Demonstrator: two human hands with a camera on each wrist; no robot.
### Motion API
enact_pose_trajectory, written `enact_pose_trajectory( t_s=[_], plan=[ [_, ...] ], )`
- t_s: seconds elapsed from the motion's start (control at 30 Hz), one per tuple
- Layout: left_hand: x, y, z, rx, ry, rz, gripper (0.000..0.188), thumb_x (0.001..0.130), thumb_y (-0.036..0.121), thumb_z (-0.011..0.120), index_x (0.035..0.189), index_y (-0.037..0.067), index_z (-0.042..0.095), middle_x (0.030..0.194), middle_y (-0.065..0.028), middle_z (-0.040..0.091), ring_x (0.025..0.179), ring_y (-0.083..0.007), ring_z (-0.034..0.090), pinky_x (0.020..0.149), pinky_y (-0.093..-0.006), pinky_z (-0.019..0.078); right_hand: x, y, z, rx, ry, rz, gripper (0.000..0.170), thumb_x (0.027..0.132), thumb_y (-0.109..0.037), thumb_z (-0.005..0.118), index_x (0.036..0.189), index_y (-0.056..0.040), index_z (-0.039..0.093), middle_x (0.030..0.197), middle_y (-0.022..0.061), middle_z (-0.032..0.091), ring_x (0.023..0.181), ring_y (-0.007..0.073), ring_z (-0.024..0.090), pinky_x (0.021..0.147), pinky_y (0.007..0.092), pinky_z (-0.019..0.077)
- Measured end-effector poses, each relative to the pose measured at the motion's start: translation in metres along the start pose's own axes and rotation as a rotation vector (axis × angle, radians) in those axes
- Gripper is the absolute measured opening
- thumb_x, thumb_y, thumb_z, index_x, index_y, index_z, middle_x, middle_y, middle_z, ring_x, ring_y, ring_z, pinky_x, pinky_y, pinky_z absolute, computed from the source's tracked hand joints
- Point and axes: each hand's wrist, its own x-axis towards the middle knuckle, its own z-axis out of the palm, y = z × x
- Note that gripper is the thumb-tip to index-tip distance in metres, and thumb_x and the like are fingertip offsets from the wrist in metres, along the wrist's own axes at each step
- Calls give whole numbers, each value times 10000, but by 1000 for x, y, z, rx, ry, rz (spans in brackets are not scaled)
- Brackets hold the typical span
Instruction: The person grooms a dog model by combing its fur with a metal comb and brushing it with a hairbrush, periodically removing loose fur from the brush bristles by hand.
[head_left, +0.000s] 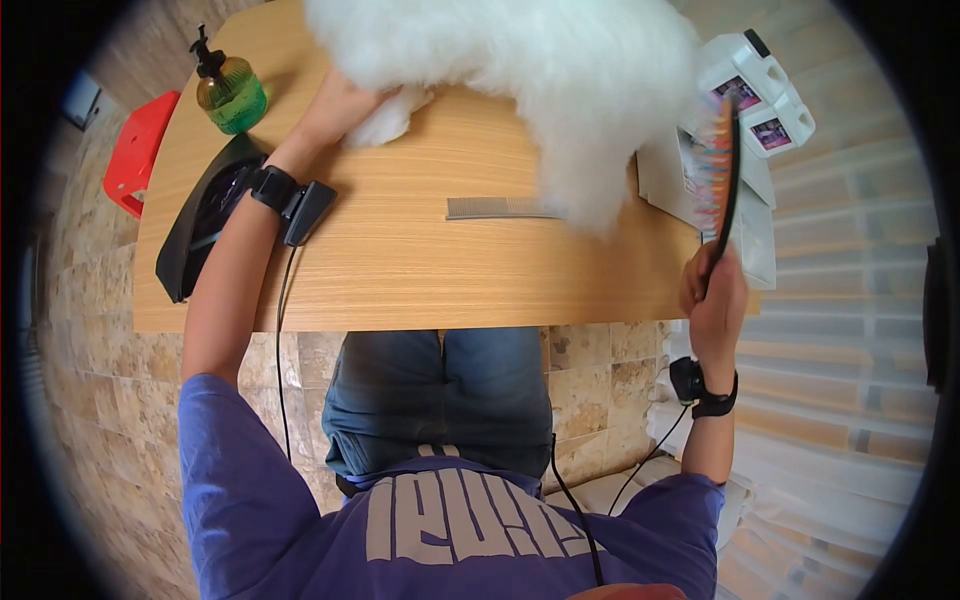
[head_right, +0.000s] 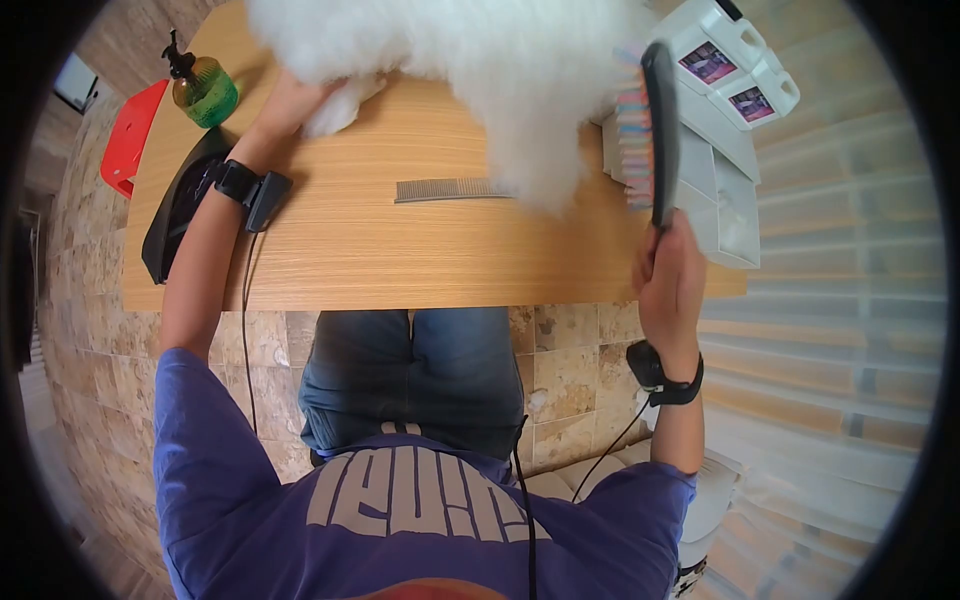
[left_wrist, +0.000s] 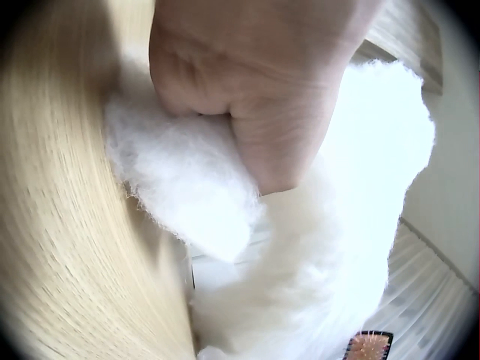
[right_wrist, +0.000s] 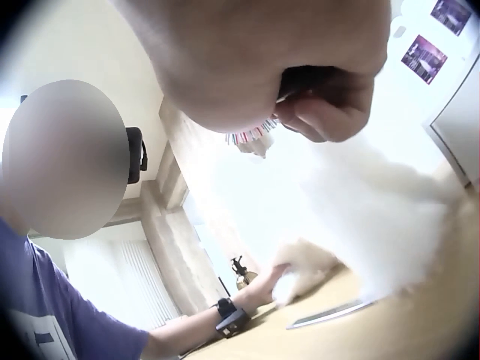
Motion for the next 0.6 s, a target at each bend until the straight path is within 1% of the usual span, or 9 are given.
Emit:
enact_pose_trajectory(
  t_s=[0.07,0.13,0.17,0.23,0.27,0.33,0.47,0.57,0.6],
  plan=[
    [1,2,1,0,12,24,376,846,87,698,1209,5,640,1221,-148,662,1133,-268,611,985,-372,474,22,-10,6,-129,87,-105,390,1071,-402,430,857,-76,454,625,-75,342,534,19,314,475,209,247],
    [0,5,1,-43,13,-15,383,845,92,698,1214,5,637,1238,-149,655,1147,-263,604,995,-375,467,43,-13,10,-351,175,-318,361,1058,-365,483,910,-37,500,606,1,457,512,104,413,484,264,330],
    [0,5,0,-43,12,-15,383,845,92,698,1214,5,637,1238,-149,655,1147,-263,604,995,-375,467,53,-12,14,-350,176,-317,361,1058,-365,483,910,-37,500,606,1,457,512,104,413,484,264,330],
    [1,4,-1,-18,-2,-25,395,845,95,698,1224,6,632,1238,-147,654,1149,-260,604,996,-375,467,71,-10,25,-649,218,-507,290,1032,-295,546,996,-7,548,682,144,600,552,277,562,526,359,425],
    [0,2,-1,-20,-4,-28,395,845,95,698,1224,6,632,1238,-147,654,1149,-260,604,996,-375,467,78,-6,28,-650,215,-504,290,1032,-295,546,996,-7,548,682,144,600,552,277,562,526,359,425],
    [0,-1,-3,-40,-44,-104,396,847,95,696,1228,7,631,1232,-143,659,1143,-257,608,988,-373,473,86,9,34,-779,26,-465,246,992,-235,604,1103,-16,585,783,242,626,666,444,602,576,441,468],
    [-1,-6,-5,-72,-29,-102,379,852,103,698,1214,7,637,1201,-137,671,1116,-249,620,974,-368,482,68,56,22,-736,-20,-424,310,969,-231,640,1173,-3,589,808,266,637,720,465,622,577,467,474],
    [0,6,-9,36,-53,-96,358,855,103,698,1195,6,643,1163,-128,680,1073,-240,629,948,-362,493,46,84,-7,-955,-4,-486,364,959,-237,651,1194,30,575,793,280,626,716,467,618,575,488,470],
    [0,9,-11,33,-76,-108,352,856,103,698,1189,5,644,1150,-124,682,1059,-234,628,938,-359,496,37,80,-12,-985,-35,-366,371,958,-232,651,1190,46,568,796,286,626,724,467,621,579,491,470]
  ],
)
